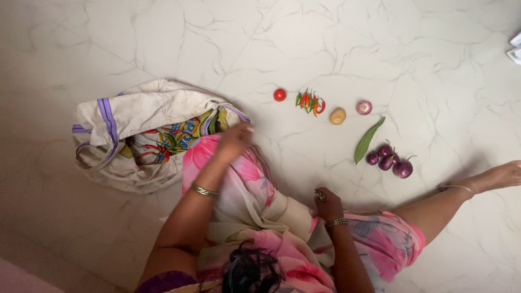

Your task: The person sits on the floor and uses a small knife to peel the outer skin off a green chili pepper and then a red onion. Various other vegetables are arranged on the floor nearby.

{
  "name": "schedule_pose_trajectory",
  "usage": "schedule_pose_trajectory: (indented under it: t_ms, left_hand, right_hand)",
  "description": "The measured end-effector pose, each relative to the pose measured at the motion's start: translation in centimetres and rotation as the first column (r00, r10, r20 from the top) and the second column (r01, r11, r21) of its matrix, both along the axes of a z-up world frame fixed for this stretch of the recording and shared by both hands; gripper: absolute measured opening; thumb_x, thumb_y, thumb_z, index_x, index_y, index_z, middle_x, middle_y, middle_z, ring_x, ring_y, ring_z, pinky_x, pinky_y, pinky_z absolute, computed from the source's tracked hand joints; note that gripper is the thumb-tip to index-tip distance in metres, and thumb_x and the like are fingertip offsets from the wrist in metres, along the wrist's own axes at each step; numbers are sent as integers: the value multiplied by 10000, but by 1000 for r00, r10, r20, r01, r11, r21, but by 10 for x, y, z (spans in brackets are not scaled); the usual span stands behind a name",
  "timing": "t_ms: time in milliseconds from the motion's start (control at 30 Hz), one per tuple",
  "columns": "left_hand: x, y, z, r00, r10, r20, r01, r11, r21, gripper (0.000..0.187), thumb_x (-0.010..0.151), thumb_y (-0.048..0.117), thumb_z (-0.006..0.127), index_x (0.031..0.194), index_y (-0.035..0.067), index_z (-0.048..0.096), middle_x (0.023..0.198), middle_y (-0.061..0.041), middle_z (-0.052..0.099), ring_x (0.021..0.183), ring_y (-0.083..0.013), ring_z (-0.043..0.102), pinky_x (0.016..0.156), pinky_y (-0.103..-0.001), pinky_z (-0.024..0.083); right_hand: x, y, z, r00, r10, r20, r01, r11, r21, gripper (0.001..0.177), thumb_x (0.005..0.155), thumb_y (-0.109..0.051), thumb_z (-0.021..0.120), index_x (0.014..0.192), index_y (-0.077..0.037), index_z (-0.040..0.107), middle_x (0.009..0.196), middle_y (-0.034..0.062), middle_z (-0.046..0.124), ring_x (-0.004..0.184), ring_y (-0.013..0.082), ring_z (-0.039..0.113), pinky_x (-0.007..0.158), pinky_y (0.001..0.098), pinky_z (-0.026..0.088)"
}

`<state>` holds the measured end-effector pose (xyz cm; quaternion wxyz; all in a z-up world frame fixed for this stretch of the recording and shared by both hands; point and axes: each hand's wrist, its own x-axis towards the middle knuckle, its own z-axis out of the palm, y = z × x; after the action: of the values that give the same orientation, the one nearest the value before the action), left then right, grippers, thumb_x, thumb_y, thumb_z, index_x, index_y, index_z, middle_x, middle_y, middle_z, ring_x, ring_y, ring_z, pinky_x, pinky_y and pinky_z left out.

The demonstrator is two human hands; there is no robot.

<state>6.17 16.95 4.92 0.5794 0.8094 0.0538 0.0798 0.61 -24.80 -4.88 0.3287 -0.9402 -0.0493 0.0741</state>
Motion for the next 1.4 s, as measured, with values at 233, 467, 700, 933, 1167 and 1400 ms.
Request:
schedule_pose_trajectory:
  t_ms: [233, 467, 700, 933, 1167, 1400]
  left_hand:
    - [-59, 225, -51, 803, 498, -328, -130, 684, 718, 381, 955, 302, 530, 943, 14, 778, 1061, -273, 707, 1027, -469, 666, 915, -546, 527]
    - [-70, 257, -71, 751, 584, -307, -194, 641, 743, 640, 875, 341, 622, 1386, -32, 528, 1412, -354, 514, 1283, -504, 496, 1065, -529, 420]
    - [-44, 238, -75, 587, 601, -543, -198, 757, 623, 889, 904, 546, 539, 1643, 236, 155, 1687, -253, 39, 1493, -532, 170, 1200, -596, 257]
    - [-14, 182, -94, 691, 573, -440, -5, 613, 790, 859, 920, 566, 531, 1632, 266, 156, 1678, -245, 28, 1502, -546, 48, 1139, -726, 123]
    - [1, 194, -111, 766, 518, -381, 10, 584, 812, 645, 894, 464, 647, 1489, 295, 465, 1563, -171, 388, 1406, -483, 359, 1141, -644, 332]
    - [-16, 201, -108, 877, 386, -285, 2, 592, 806, 562, 858, 219, 698, 1409, 246, 590, 1454, -187, 523, 1272, -441, 539, 1058, -520, 527]
  right_hand:
    - [7, -3, -10, 998, 65, -9, -65, 998, -7, 289, 835, -226, 716, 1113, -144, 705, 1031, 160, 753, 971, 373, 718, 843, 430, 582]
    - [14, 8, -9, 970, 29, -243, -66, 987, -146, 303, 859, -262, 689, 1144, -159, 688, 1092, 168, 736, 1033, 387, 692, 891, 454, 559]
    - [18, 11, -12, 973, 75, -219, -111, 981, -157, 276, 861, -268, 689, 1115, -160, 686, 1086, 161, 746, 1027, 391, 695, 892, 450, 564]
    - [21, 12, -18, 965, 48, -258, -74, 993, -91, 279, 854, -276, 701, 1101, -153, 655, 1045, 156, 759, 995, 387, 717, 855, 446, 586]
    - [24, 15, -15, 965, 25, -263, -57, 992, -115, 273, 860, -279, 720, 1087, -146, 649, 1033, 166, 754, 994, 396, 709, 851, 462, 581]
    - [26, 15, -18, 967, 52, -249, -86, 988, -128, 267, 856, -287, 720, 1068, -147, 639, 1006, 166, 758, 977, 404, 712, 837, 475, 583]
